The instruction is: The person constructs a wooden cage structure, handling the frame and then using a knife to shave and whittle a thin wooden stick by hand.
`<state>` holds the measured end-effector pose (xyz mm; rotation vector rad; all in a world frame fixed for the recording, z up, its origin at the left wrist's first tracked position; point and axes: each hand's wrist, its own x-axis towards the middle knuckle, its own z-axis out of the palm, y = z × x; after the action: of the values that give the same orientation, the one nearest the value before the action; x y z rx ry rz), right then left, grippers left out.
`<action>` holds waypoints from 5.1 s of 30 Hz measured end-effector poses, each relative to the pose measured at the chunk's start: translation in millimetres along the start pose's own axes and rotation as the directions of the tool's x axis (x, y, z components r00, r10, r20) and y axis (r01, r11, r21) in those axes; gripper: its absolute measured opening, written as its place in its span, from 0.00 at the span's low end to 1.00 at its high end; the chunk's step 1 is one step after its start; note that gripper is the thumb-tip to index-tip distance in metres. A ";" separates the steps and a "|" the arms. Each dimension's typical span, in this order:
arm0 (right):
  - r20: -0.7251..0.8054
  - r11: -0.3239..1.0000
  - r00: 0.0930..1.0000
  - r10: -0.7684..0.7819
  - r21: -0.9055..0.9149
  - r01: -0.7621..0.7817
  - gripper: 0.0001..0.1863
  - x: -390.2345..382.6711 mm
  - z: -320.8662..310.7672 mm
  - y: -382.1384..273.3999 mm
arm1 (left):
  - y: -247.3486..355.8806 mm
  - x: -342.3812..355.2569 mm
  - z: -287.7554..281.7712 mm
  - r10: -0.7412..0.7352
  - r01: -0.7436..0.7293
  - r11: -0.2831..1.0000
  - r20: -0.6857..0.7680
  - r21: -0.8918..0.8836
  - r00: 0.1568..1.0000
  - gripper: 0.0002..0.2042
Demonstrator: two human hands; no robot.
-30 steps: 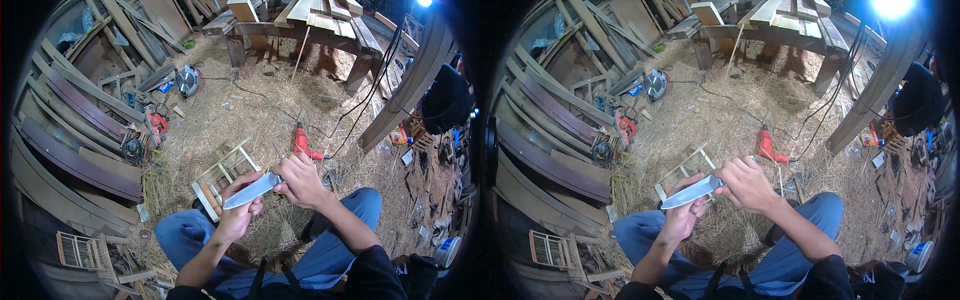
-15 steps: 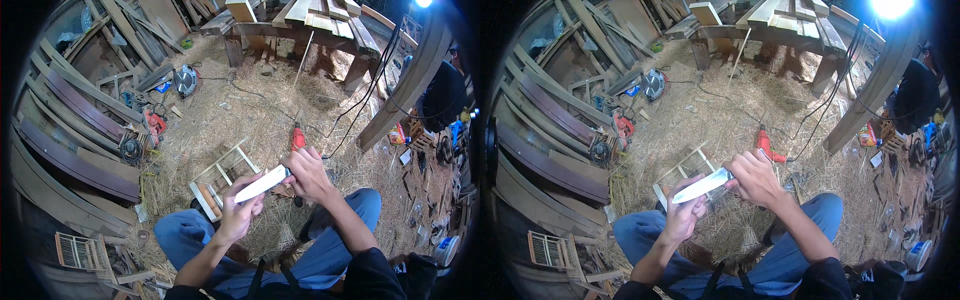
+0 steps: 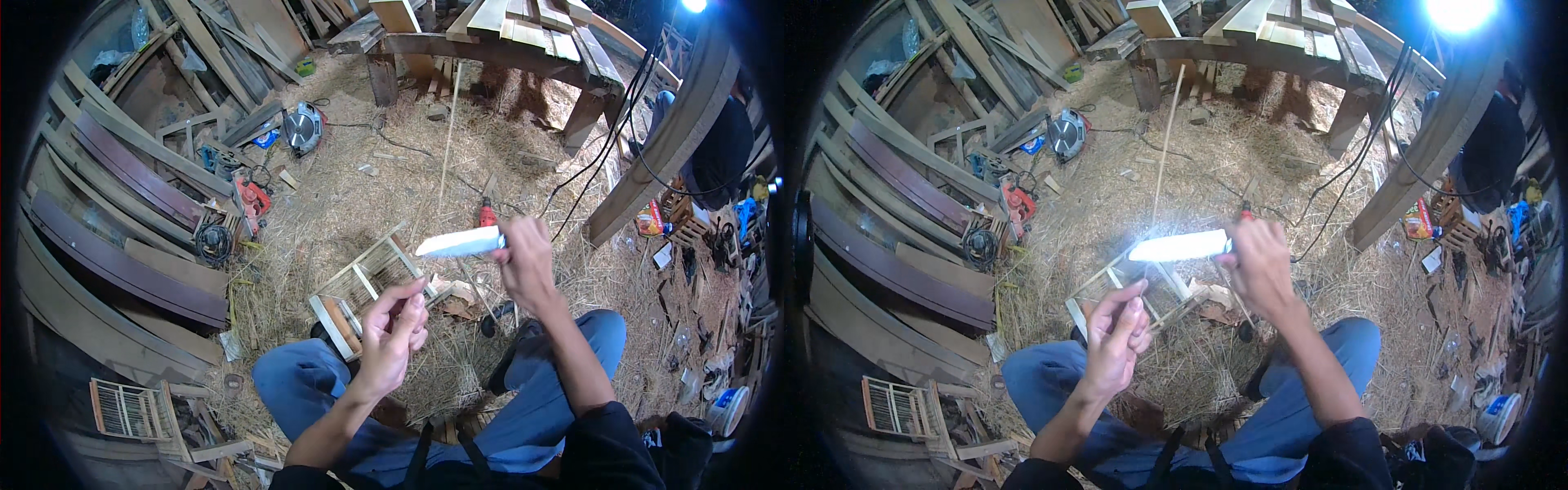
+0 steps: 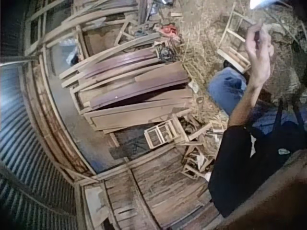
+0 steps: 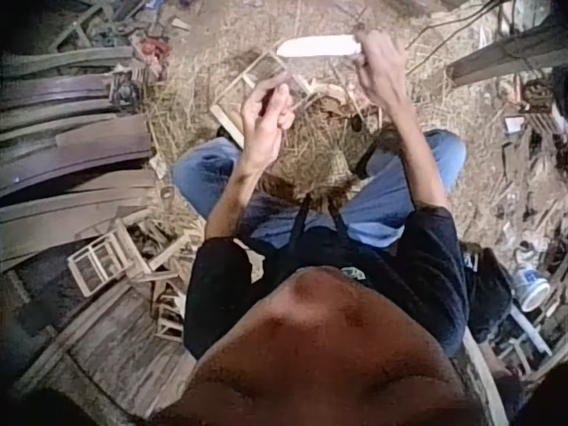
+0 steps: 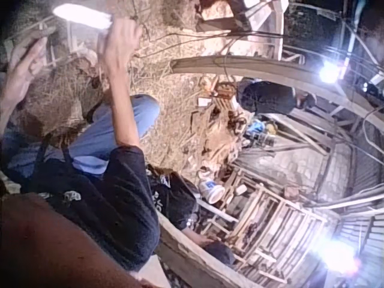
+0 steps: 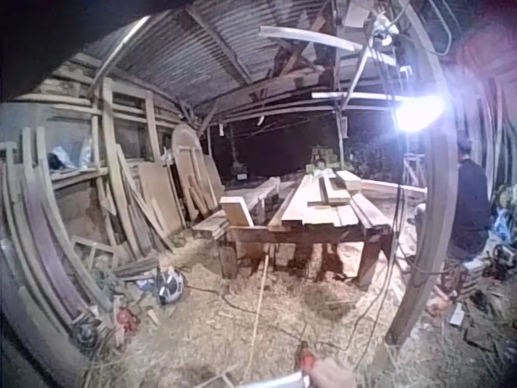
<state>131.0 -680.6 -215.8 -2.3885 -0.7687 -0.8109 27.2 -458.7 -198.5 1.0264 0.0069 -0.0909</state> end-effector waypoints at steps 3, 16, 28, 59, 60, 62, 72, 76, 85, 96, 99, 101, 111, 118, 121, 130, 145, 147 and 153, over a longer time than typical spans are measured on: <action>-0.055 0.995 0.997 0.055 -0.082 -0.059 0.23 4.3 -12.0 8.1 | -2.0 -2.7 -0.4 0.015 -0.016 0.999 0.008 0.034 1.000 0.12; 0.170 0.938 0.970 -0.171 0.329 0.108 0.21 -15.2 14.7 -44.4 | -16.2 -3.9 -16.8 0.025 -0.024 0.977 -0.004 0.213 1.000 0.18; 0.142 0.955 0.965 -0.222 0.229 0.186 0.21 -7.1 3.9 -43.0 | -26.1 -3.7 -12.7 0.107 -0.098 0.970 -0.028 0.224 0.994 0.19; 0.430 0.223 0.841 0.327 0.830 -0.511 0.18 -2.7 -2.8 -15.1 | -39.7 -7.5 -6.6 -0.038 0.051 0.984 -0.074 0.171 0.996 0.14; 0.430 0.218 0.835 0.344 0.828 -0.517 0.16 -3.4 0.6 -18.0 | -41.0 -7.3 -2.9 -0.055 0.069 0.981 -0.080 0.183 0.995 0.14; 0.417 0.161 0.823 0.386 0.848 -0.505 0.11 1.9 1.8 -28.3 | -41.5 -7.2 -2.0 -0.081 0.096 0.967 -0.076 0.236 0.994 0.15; 0.565 0.264 0.776 0.279 0.732 -0.628 0.09 -0.2 3.8 -36.1 | -20.7 12.6 12.9 -0.043 0.047 0.990 -0.035 0.130 0.998 0.15; 0.456 0.321 0.835 0.307 0.776 -0.543 0.13 4.1 -1.0 -34.9 | -20.5 20.2 7.5 -0.069 0.070 0.998 -0.045 0.007 0.997 0.15; 0.264 0.867 0.965 0.002 0.481 -0.133 0.17 -14.9 0.3 -40.6 | -12.4 20.1 0.8 -0.046 0.044 0.999 -0.088 -0.019 0.995 0.16; 0.156 0.955 0.985 -0.078 0.294 0.029 0.25 -8.0 -5.9 -30.8 | -15.4 2.2 1.2 -0.125 0.126 0.992 0.060 -0.007 0.990 0.18; 0.130 0.938 0.982 -0.134 0.337 0.083 0.24 -7.2 -6.6 -36.9 | -11.4 3.2 -3.4 -0.109 0.108 0.994 0.093 0.019 0.990 0.20; 0.174 0.941 0.968 -0.183 0.315 0.121 0.23 -10.2 -4.9 -43.3 | -18.0 1.6 -9.8 -0.045 0.045 0.999 0.063 -0.002 0.997 0.20; 0.093 0.968 0.990 -0.108 0.236 0.084 0.24 -0.5 -6.7 -27.3 | -10.7 1.1 -8.0 -0.031 0.030 0.999 0.059 0.022 0.998 0.16; -0.011 0.988 1.000 0.003 0.157 -0.002 0.25 7.3 -14.5 -13.8 | -14.1 -2.3 -3.3 0.024 -0.032 0.996 0.083 0.089 0.996 0.15; 0.085 0.948 0.987 -0.138 0.299 0.107 0.25 -5.1 -3.2 -37.2 | -16.9 -3.6 -9.4 -0.012 0.010 0.999 0.064 0.034 0.998 0.19; 0.034 0.963 0.993 -0.115 0.250 0.103 0.26 1.3 -8.8 -29.8 | -14.0 -6.1 5.8 -0.144 0.145 0.989 0.043 -0.010 0.989 0.13; 0.070 0.951 0.982 -0.173 0.273 0.148 0.24 -4.6 -9.2 -41.9 | -30.7 -9.0 -4.4 -0.066 0.068 0.997 0.048 -0.040 0.997 0.24; 0.060 0.951 0.982 -0.181 0.266 0.159 0.25 -4.7 -8.1 -39.2 | -29.1 -10.4 -2.0 -0.105 0.107 0.992 0.032 -0.073 0.994 0.25; 0.015 0.962 0.996 -0.087 0.261 0.080 0.25 -6.7 -8.4 -23.2 | -23.1 -8.9 6.8 -0.172 0.175 0.982 0.053 -0.068 0.984 0.18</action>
<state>108.4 -671.4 -208.1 -2.1491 -0.9319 -0.6667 16.2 -475.8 -214.3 0.9496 0.0569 -0.2721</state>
